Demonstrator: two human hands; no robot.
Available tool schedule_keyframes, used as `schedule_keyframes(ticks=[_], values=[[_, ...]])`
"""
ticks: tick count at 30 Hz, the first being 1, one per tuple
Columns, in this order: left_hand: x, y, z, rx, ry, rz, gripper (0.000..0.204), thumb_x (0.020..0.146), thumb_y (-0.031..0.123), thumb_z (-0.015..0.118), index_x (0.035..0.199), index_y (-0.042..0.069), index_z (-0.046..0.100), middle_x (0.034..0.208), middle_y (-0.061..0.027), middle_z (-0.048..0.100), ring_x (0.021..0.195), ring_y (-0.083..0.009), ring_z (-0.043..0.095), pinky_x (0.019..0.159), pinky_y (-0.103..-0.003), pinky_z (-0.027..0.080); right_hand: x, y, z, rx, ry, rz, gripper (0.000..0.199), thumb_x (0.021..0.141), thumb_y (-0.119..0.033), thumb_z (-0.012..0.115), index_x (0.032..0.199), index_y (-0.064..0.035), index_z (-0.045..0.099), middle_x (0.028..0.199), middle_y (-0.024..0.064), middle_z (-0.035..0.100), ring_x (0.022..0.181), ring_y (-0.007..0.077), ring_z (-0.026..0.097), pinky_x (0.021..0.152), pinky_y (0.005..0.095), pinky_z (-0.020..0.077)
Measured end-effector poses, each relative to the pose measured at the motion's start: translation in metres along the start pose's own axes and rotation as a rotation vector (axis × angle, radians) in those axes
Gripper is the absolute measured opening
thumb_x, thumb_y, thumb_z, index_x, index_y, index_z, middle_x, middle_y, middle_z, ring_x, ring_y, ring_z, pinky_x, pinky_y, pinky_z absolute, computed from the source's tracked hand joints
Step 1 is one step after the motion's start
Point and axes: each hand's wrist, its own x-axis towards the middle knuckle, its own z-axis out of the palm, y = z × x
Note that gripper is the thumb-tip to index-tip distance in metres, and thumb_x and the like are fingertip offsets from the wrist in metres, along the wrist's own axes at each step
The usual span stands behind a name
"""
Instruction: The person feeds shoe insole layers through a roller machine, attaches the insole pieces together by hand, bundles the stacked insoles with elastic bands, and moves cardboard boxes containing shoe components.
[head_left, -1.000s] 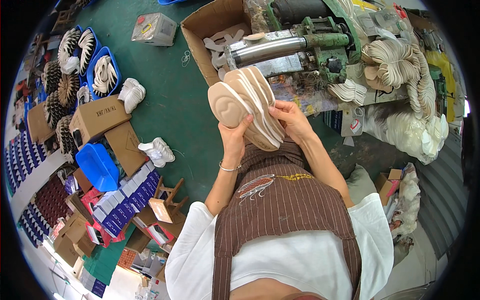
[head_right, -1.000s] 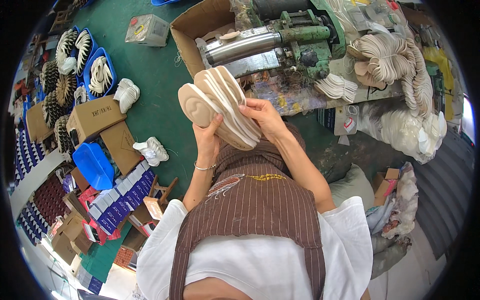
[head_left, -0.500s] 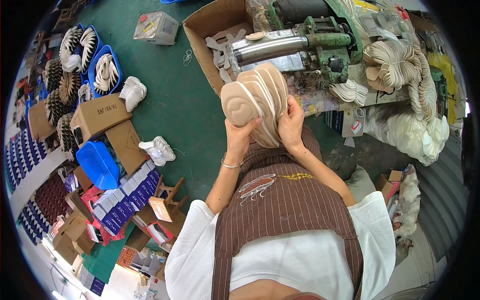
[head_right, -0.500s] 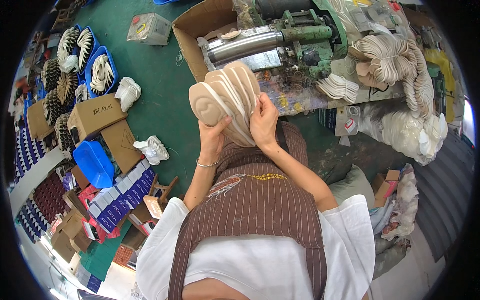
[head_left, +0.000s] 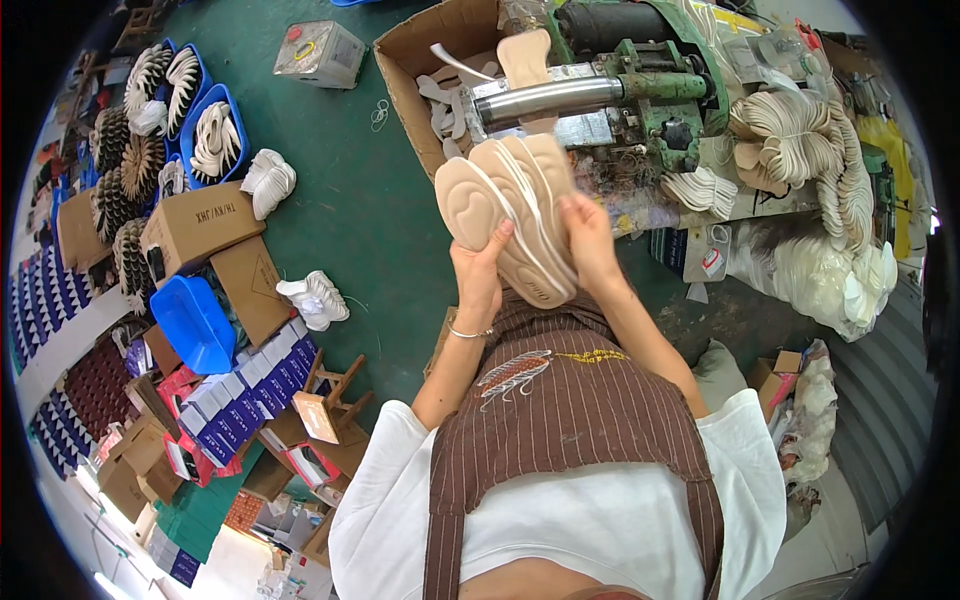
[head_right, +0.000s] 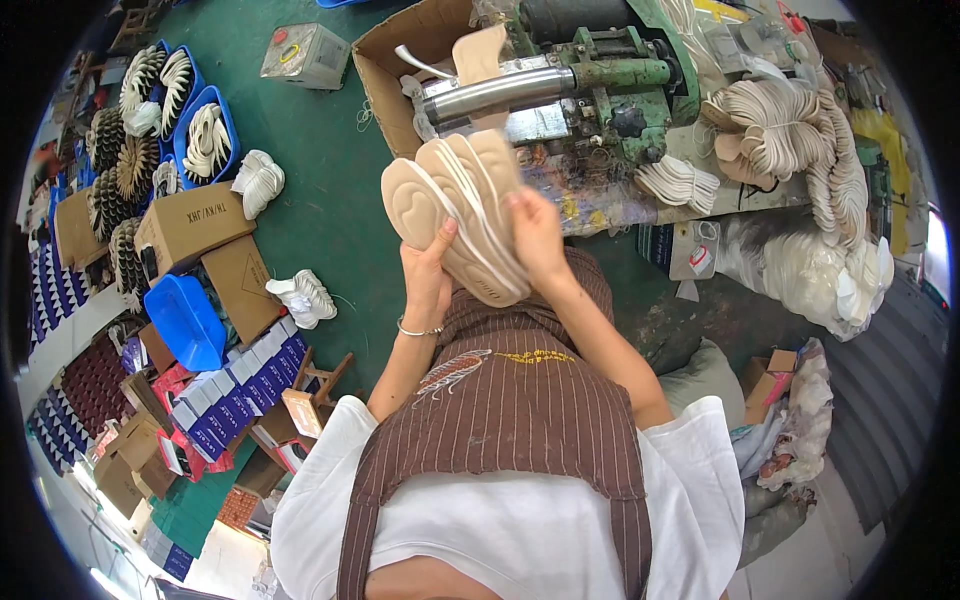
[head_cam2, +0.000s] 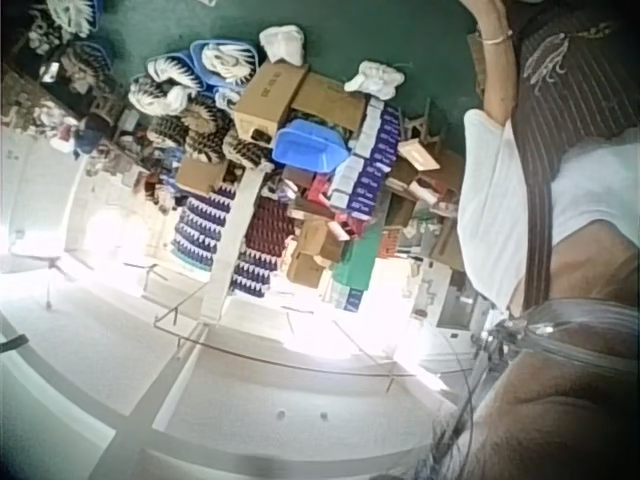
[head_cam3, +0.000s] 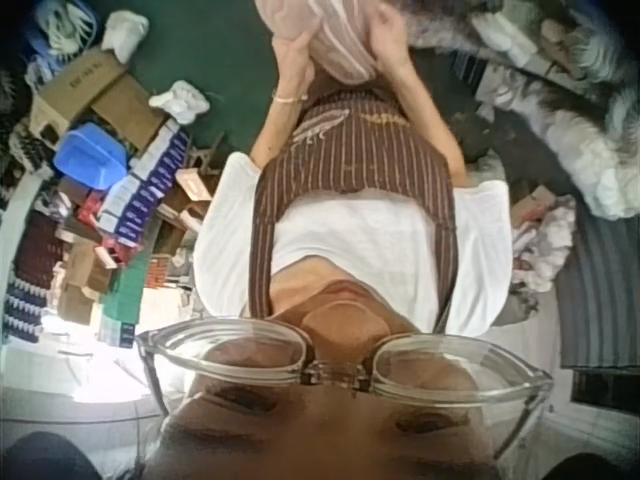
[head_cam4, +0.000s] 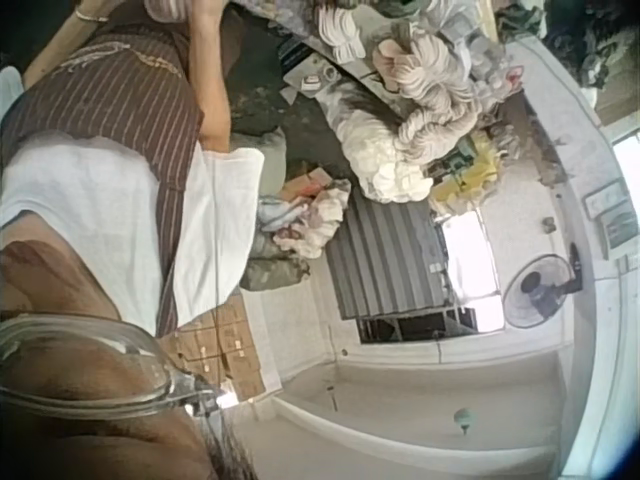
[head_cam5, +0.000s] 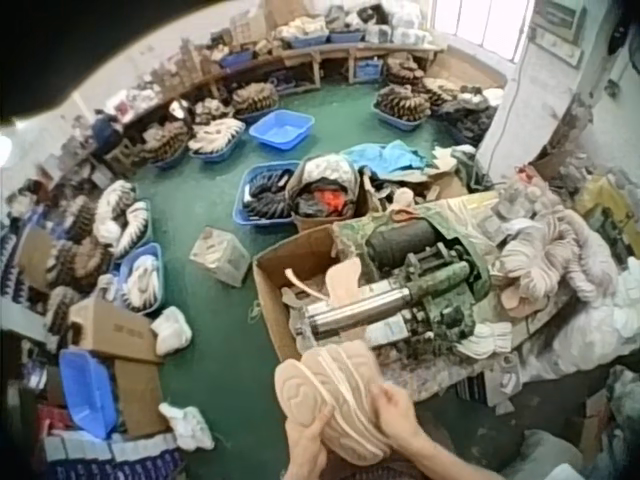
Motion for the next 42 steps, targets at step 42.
schedule_keyframes(ticks=[42], values=[[-0.007, -0.007, 0.0, 0.14, 0.116, 0.18, 0.023, 0.079, 0.002, 0.069, 0.1, -0.002, 0.064, 0.098, -0.0048, 0.065, 0.087, -0.0113, 0.059, 0.078, -0.025, 0.047, -0.016, 0.0, 0.011, 0.189, 0.051, -0.074, 0.006, 0.087, -0.003, 0.055, 0.091, 0.0019, 0.055, 0.081, 0.002, 0.062, 0.071, 0.0035, 0.053, 0.063, 0.0174, 0.0429]])
